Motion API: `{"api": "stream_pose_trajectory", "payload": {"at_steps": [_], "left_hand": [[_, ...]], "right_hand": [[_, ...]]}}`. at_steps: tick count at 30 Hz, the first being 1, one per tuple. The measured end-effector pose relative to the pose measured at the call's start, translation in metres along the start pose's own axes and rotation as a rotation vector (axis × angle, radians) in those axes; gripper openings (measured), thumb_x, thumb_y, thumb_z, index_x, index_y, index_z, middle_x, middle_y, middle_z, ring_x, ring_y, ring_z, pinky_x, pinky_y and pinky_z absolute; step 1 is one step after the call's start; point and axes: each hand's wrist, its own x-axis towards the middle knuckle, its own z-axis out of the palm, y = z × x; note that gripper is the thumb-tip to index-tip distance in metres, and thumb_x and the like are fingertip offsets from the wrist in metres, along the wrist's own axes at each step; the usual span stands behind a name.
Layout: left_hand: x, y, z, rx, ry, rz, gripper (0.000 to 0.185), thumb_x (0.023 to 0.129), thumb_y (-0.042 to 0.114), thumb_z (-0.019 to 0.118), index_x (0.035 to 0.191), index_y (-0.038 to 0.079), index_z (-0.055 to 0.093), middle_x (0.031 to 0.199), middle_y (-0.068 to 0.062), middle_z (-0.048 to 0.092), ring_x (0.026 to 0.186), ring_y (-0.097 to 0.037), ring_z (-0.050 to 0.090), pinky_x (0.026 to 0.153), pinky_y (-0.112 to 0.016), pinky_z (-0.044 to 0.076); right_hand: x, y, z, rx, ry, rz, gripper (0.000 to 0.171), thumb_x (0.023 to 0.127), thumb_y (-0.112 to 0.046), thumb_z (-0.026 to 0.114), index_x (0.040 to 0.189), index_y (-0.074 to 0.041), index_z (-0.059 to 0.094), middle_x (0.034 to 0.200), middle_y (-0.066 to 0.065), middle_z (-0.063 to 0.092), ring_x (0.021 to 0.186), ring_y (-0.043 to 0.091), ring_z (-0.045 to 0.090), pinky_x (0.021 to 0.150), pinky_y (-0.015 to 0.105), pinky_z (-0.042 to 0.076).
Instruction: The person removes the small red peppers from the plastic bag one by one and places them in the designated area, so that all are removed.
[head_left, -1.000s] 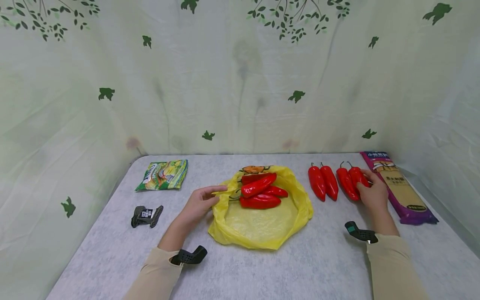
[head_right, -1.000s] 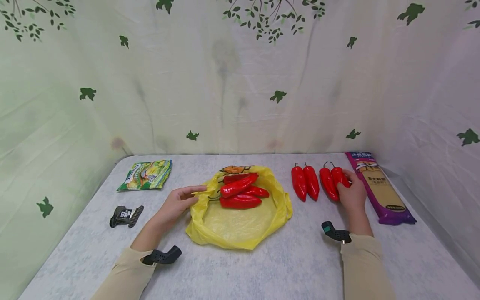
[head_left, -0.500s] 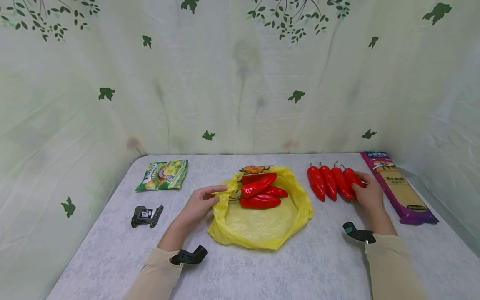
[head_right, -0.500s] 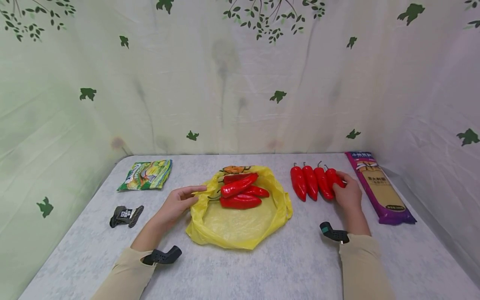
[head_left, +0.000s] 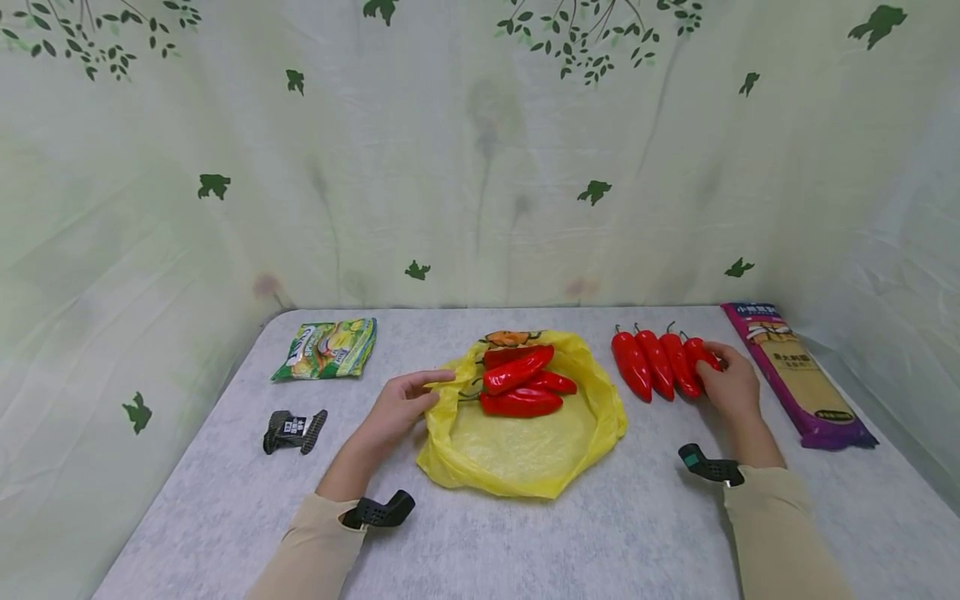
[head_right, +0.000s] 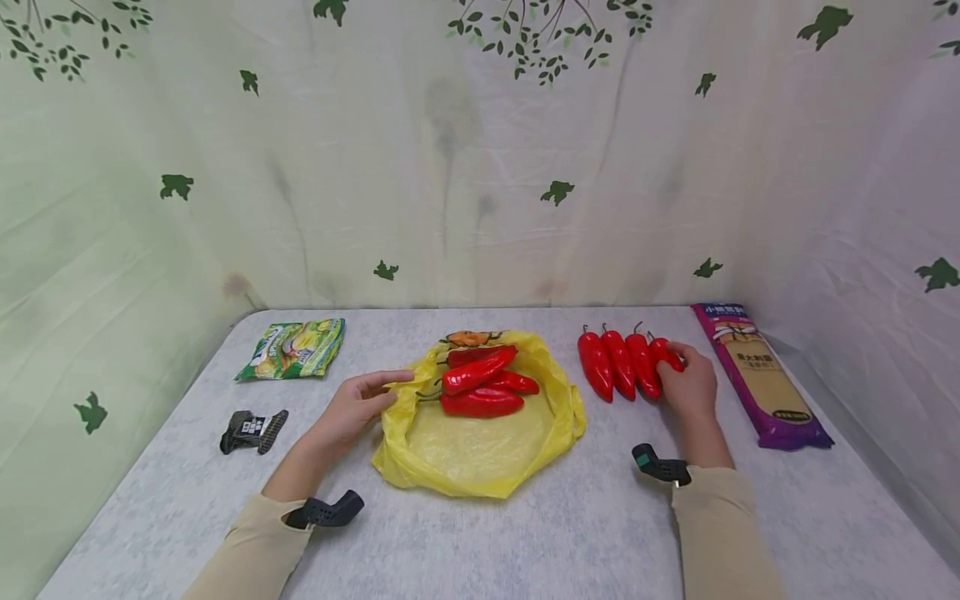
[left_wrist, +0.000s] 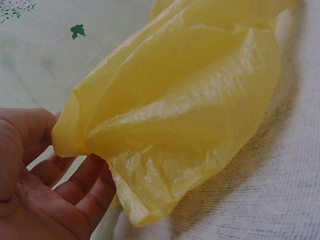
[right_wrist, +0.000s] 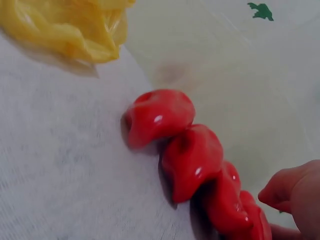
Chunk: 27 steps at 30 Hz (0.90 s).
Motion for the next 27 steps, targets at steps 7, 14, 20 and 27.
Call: {"api": "stream_pose_trajectory", "payload": {"at_steps": [7, 14, 20, 27], "left_hand": [[0.000, -0.001, -0.001, -0.007, -0.004, 0.005, 0.038, 0.098, 0.008, 0.053, 0.134, 0.015, 0.064, 0.150, -0.005, 0.052, 0.113, -0.014, 0.053, 0.084, -0.020, 0.049], [0.000, -0.001, -0.001, -0.007, -0.008, 0.009, 0.038, 0.098, 0.008, 0.053, 0.134, 0.015, 0.064, 0.150, -0.004, 0.052, 0.113, -0.013, 0.053, 0.084, -0.021, 0.049], [0.001, -0.002, -0.001, -0.015, -0.005, 0.012, 0.038, 0.098, 0.008, 0.054, 0.134, 0.014, 0.064, 0.148, -0.005, 0.053, 0.110, -0.012, 0.054, 0.082, -0.021, 0.049], [0.001, -0.005, -0.001, -0.023, -0.006, 0.036, 0.038, 0.098, 0.008, 0.054, 0.135, 0.013, 0.064, 0.148, -0.006, 0.053, 0.106, -0.010, 0.057, 0.081, -0.020, 0.050]], "right_hand": [[-0.009, -0.016, -0.001, 0.017, 0.075, -0.010, 0.054, 0.102, -0.025, 0.045, 0.155, -0.016, 0.037, 0.165, 0.014, 0.026, 0.150, 0.038, 0.027, 0.109, 0.053, 0.044], [-0.019, -0.036, 0.004, 0.048, 0.125, -0.044, 0.050, 0.103, -0.026, 0.045, 0.152, -0.023, 0.042, 0.165, 0.007, 0.029, 0.152, 0.032, 0.024, 0.110, 0.052, 0.044], [-0.030, -0.053, 0.011, 0.070, 0.107, -0.096, 0.048, 0.103, -0.024, 0.047, 0.150, -0.024, 0.045, 0.161, 0.007, 0.034, 0.148, 0.029, 0.030, 0.109, 0.052, 0.045], [-0.048, -0.074, 0.017, 0.083, 0.059, -0.158, 0.051, 0.101, -0.024, 0.052, 0.151, -0.025, 0.044, 0.160, 0.007, 0.037, 0.145, 0.031, 0.035, 0.107, 0.052, 0.046]]}}
